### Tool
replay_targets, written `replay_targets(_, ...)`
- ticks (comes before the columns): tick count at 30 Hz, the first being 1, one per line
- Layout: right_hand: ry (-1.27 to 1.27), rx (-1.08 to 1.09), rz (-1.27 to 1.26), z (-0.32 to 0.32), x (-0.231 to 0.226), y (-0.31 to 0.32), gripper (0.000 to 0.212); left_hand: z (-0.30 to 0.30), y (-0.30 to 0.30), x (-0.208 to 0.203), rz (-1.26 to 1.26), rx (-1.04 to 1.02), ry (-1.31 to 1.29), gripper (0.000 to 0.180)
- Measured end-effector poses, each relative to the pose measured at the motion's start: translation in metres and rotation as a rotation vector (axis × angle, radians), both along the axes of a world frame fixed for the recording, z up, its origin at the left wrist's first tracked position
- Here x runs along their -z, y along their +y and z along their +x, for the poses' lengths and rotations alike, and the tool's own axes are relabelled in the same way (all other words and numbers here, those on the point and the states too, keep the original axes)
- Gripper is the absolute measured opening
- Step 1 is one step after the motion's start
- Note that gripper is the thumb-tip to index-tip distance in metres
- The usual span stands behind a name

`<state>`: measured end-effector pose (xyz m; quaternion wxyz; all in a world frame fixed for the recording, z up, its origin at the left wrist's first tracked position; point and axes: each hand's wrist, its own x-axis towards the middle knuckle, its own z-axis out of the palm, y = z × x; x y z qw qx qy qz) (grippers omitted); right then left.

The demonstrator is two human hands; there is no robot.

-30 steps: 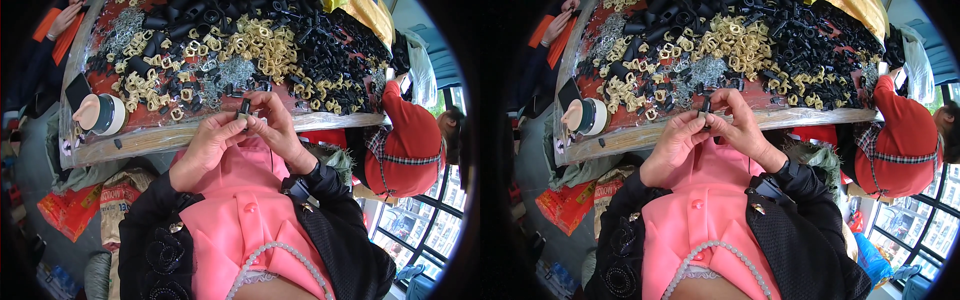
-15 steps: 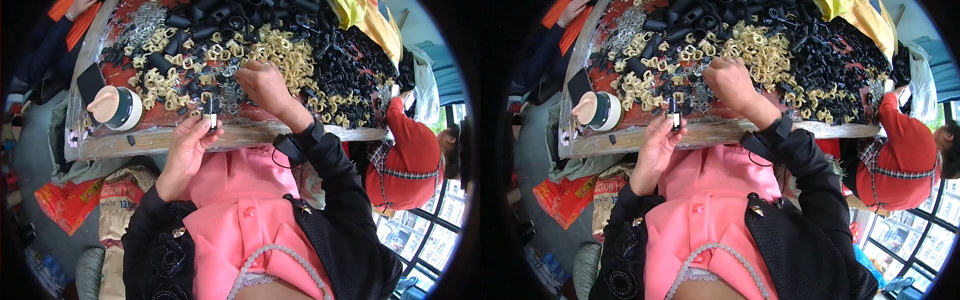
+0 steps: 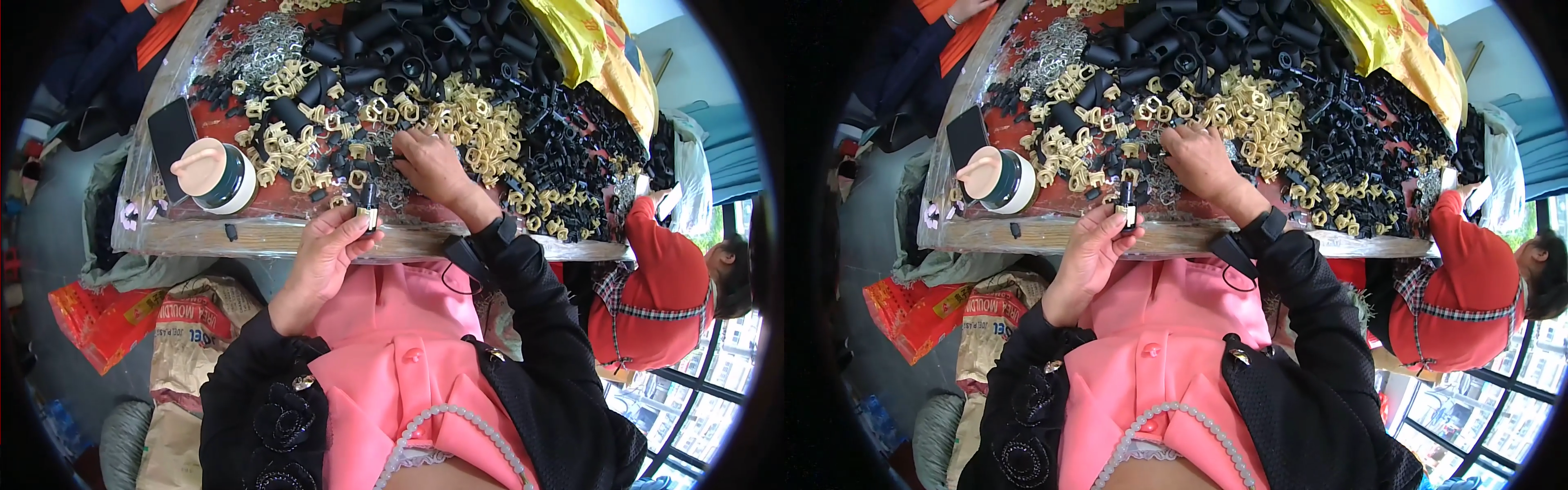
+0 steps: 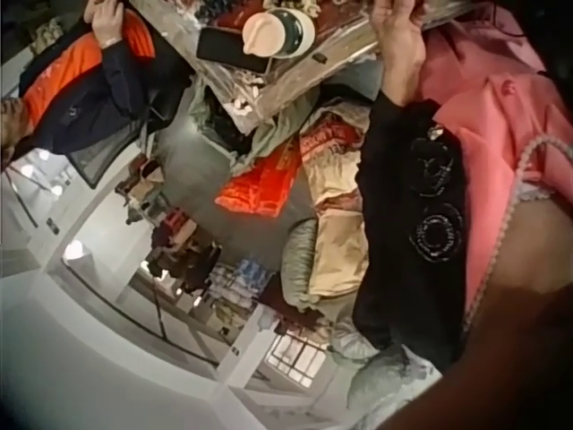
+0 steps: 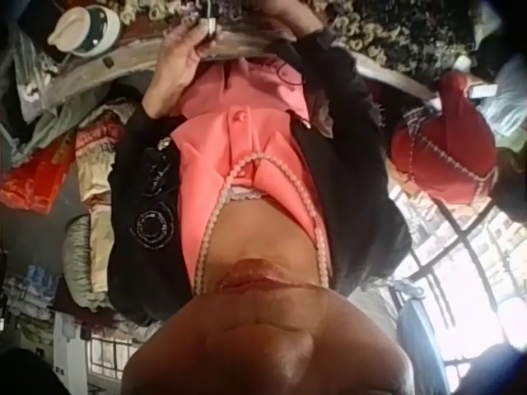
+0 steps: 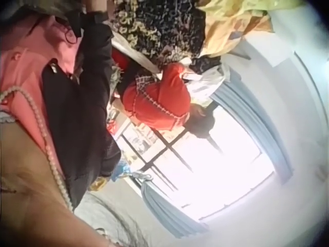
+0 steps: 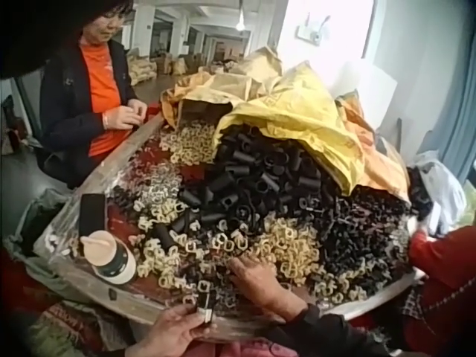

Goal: The person picks up a black plastic component and a small beige part, then presses the beige part into the black component. They pick up a small metal spring and insert it into the assembly before setting the completed piece back onto the table.

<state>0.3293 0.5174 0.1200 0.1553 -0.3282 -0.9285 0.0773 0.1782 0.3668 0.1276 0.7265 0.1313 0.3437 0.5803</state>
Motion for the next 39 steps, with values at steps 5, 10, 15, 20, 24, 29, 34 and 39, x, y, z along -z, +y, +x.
replay_targets(5, 0.310, 0.059, -0.405, 0.013, -0.012, -0.009, 0.021, 0.004, 0.000, -0.001, -0.009, 0.001, 0.013, 0.019)
replay_targets(10, 0.907, 0.031, -1.157, 0.025, -0.012, -0.023, 0.019, 0.013, 0.005, -0.003, -0.019, 0.009, 0.033, 0.020)
replay_targets(15, 1.043, 0.068, -1.435, 0.035, -0.029, -0.047, 0.017, 0.024, 0.012, -0.004, 0.005, 0.010, 0.051, 0.020)
replay_targets(20, 0.943, 0.009, -1.366, 0.045, -0.029, -0.060, 0.014, 0.032, 0.016, -0.003, 0.031, 0.030, 0.070, 0.021)
replay_targets(24, 0.815, -0.088, -0.963, 0.049, -0.027, -0.067, 0.012, 0.037, 0.017, 0.002, 0.027, 0.048, 0.063, 0.021)
replay_targets(29, 0.582, -0.088, -0.415, 0.046, -0.043, -0.077, 0.017, 0.042, 0.017, -0.003, 0.031, 0.130, 0.048, 0.020)
replay_targets(34, 0.676, 0.003, -0.458, 0.044, -0.040, -0.086, 0.021, 0.046, 0.014, -0.004, 0.009, 0.156, -0.006, 0.020)
replay_targets(39, 0.664, 0.010, -0.394, 0.045, -0.032, -0.088, 0.025, 0.041, 0.010, 0.002, 0.009, 0.203, -0.071, 0.022)
